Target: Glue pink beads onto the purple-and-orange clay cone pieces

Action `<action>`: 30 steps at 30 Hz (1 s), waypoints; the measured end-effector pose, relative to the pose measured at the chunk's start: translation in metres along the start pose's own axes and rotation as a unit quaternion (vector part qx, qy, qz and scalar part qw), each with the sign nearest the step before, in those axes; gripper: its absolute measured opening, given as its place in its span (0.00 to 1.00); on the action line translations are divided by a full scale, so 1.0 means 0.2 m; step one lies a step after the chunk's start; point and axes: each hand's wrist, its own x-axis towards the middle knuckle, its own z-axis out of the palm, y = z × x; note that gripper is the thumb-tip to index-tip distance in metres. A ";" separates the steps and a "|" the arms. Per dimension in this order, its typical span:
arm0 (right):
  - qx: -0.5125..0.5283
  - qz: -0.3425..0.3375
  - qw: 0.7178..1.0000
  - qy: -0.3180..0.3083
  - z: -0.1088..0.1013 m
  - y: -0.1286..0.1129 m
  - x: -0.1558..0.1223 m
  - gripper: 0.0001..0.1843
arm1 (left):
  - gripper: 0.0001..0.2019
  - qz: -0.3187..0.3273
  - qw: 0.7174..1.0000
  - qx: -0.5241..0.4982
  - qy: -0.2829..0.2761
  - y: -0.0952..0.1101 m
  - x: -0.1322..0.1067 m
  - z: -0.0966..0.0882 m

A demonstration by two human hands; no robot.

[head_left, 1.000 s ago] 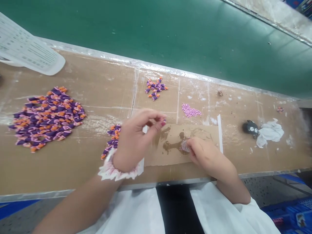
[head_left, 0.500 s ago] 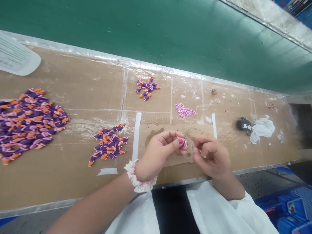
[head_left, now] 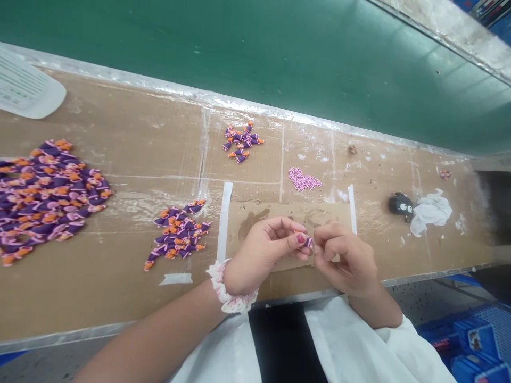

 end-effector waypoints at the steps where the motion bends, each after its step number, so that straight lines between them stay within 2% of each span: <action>1: 0.001 -0.001 1.000 -0.003 0.00 0.00 0.00 0.16 | 0.15 -0.002 1.000 0.003 0.001 0.00 0.00 0.00; 12: -0.026 -0.003 1.000 -0.011 0.00 -0.01 -0.01 0.16 | 0.13 -0.001 1.000 0.019 -0.013 0.00 0.00 0.00; 19: 0.006 0.032 0.999 -0.031 -0.01 0.00 -0.02 0.13 | 0.14 0.018 0.998 0.057 -0.010 0.00 0.00 -0.02; 21: 0.012 0.036 0.999 -0.032 -0.01 0.01 -0.01 0.12 | 0.14 0.044 0.995 0.089 0.012 0.02 -0.02 -0.04; 24: -0.004 0.025 1.000 0.004 -0.01 0.02 -0.01 0.12 | 0.12 0.113 0.971 0.187 0.093 0.11 0.00 -0.10; 27: -0.008 0.017 0.999 0.036 -0.01 0.03 -0.02 0.13 | 0.10 0.197 0.922 0.284 0.174 0.25 0.08 -0.18; 30: -0.014 0.011 0.999 0.029 -0.01 0.04 -0.03 0.13 | 0.08 0.233 0.911 0.265 0.213 0.40 0.20 -0.24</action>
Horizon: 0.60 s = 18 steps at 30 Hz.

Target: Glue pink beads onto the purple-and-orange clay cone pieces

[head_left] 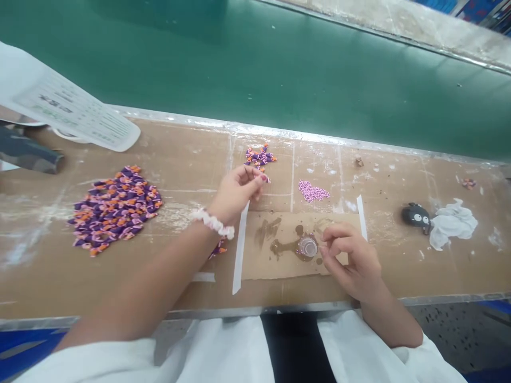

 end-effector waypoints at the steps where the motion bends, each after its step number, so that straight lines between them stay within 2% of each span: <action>1: -0.004 -0.003 1.000 -0.004 0.00 0.00 0.00 0.13 | 0.07 -0.012 1.000 -0.004 0.015 0.01 0.05 -0.01; 4: -0.014 -0.012 1.000 -0.012 0.01 0.01 0.00 0.13 | 0.13 -0.037 0.998 0.000 0.049 0.06 0.12 -0.04; 7: -0.027 -0.014 1.000 -0.008 0.01 0.01 0.01 0.12 | 0.14 -0.012 0.998 0.044 0.050 0.11 0.06 -0.12; 9: -0.033 -0.007 0.999 -0.001 0.00 0.01 0.01 0.12 | 0.09 0.025 0.989 0.143 0.017 0.13 -0.01 -0.21; 10: -0.032 -0.001 0.999 0.004 0.00 0.00 0.02 0.12 | 0.08 0.041 0.975 0.219 -0.005 0.13 -0.04 -0.25; 12: -0.029 0.002 0.999 0.013 0.00 0.00 0.02 0.15 | 0.07 0.065 0.920 0.382 -0.050 0.13 -0.10 -0.34; 14: -0.035 -0.009 0.999 0.010 0.00 0.00 0.01 0.17 | 0.04 0.105 0.847 0.512 -0.092 0.11 -0.15 -0.40; 16: -0.042 -0.022 0.999 -0.004 -0.01 0.00 0.01 0.17 | 0.04 0.138 0.779 0.599 -0.123 0.08 -0.17 -0.43; 18: -0.043 -0.028 0.999 -0.012 -0.01 0.01 0.01 0.16 | 0.05 0.149 0.731 0.651 -0.142 0.05 -0.19 -0.43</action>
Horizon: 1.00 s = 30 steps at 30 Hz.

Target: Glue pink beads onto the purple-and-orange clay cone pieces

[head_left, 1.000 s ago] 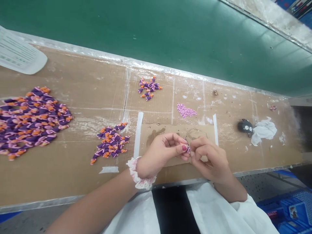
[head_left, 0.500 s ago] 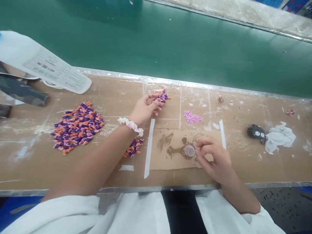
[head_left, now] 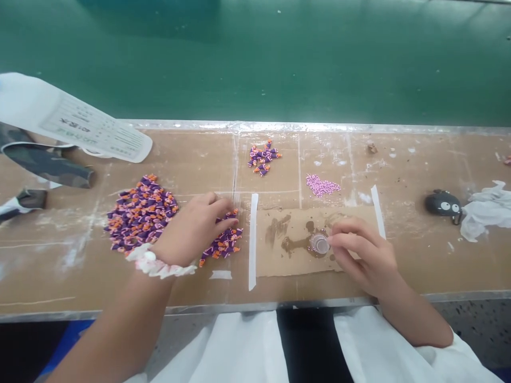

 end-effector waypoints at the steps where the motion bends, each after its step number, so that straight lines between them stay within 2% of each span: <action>1: 0.000 -0.001 1.000 0.000 0.00 0.00 0.00 0.16 | 0.06 0.003 1.000 0.018 -0.007 0.00 0.00 0.02; 6: 0.000 0.000 1.000 0.000 0.01 0.01 0.01 0.14 | 0.09 0.014 1.000 -0.011 -0.022 0.00 0.02 0.06; 12: -0.026 0.043 0.999 0.009 0.02 0.08 0.01 0.11 | 0.11 0.049 0.998 -0.012 -0.026 -0.01 0.04 0.03; 15: -0.086 0.100 0.991 -0.008 0.04 0.18 0.01 0.09 | 0.11 0.047 0.995 -0.082 -0.043 0.05 0.07 0.00; 18: -0.143 0.117 0.982 -0.035 0.07 0.27 0.02 0.10 | 0.11 0.046 0.971 -0.225 -0.069 0.20 0.11 -0.02; 20: -0.164 0.114 0.979 -0.043 0.09 0.32 0.02 0.10 | 0.11 0.048 0.938 -0.335 -0.080 0.32 0.12 -0.01; 21: -0.169 0.114 0.978 -0.043 0.10 0.33 0.02 0.11 | 0.11 0.041 0.912 -0.398 -0.089 0.38 0.13 0.00; 24: -0.166 0.123 0.978 -0.036 0.13 0.37 0.02 0.10 | 0.11 -0.029 0.815 -0.570 -0.098 0.54 0.14 0.05; 25: -0.162 0.125 0.978 -0.032 0.13 0.38 0.02 0.10 | 0.10 -0.056 0.774 -0.624 -0.092 0.57 0.14 0.07; 28: -0.155 0.130 0.979 -0.021 0.14 0.39 0.02 0.09 | 0.06 -0.120 0.644 -0.753 -0.058 0.61 0.14 0.11; 30: -0.154 0.129 0.979 -0.020 0.14 0.39 0.02 0.09 | 0.05 -0.142 0.592 -0.792 -0.039 0.60 0.14 0.14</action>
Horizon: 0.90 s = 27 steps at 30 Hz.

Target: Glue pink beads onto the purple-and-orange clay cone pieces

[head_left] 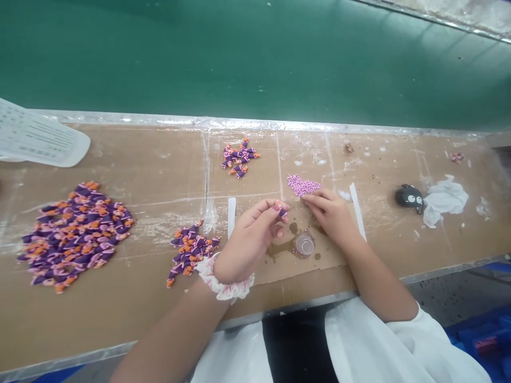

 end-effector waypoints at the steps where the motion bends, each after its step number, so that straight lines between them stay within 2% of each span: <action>1: -0.002 -0.001 1.000 0.001 0.00 0.00 0.00 0.10 | 0.05 0.000 1.000 -0.015 0.005 -0.01 0.00 -0.01; 6: -0.012 0.004 1.000 -0.001 0.01 0.00 0.01 0.10 | 0.09 0.008 0.999 -0.053 0.004 -0.02 0.01 -0.05; 12: 0.014 0.057 0.998 -0.028 -0.02 0.00 0.01 0.07 | 0.22 0.017 0.996 -0.089 0.017 -0.03 0.00 -0.05; 14: 0.018 0.080 0.996 -0.036 -0.03 -0.01 0.02 0.07 | 0.20 0.036 0.996 -0.081 0.010 -0.04 0.00 -0.05; 18: -0.024 0.102 0.993 -0.056 -0.01 -0.03 0.05 0.08 | 0.07 0.075 0.997 -0.018 -0.011 -0.04 -0.01 -0.05; 23: -0.070 0.060 0.995 -0.042 0.01 -0.02 0.05 0.09 | 0.01 0.082 0.990 0.112 0.000 -0.03 -0.03 -0.03; 27: 0.011 0.001 1.000 -0.008 -0.04 -0.08 0.02 0.07 | 0.02 0.073 0.982 0.174 -0.007 -0.02 -0.03 -0.03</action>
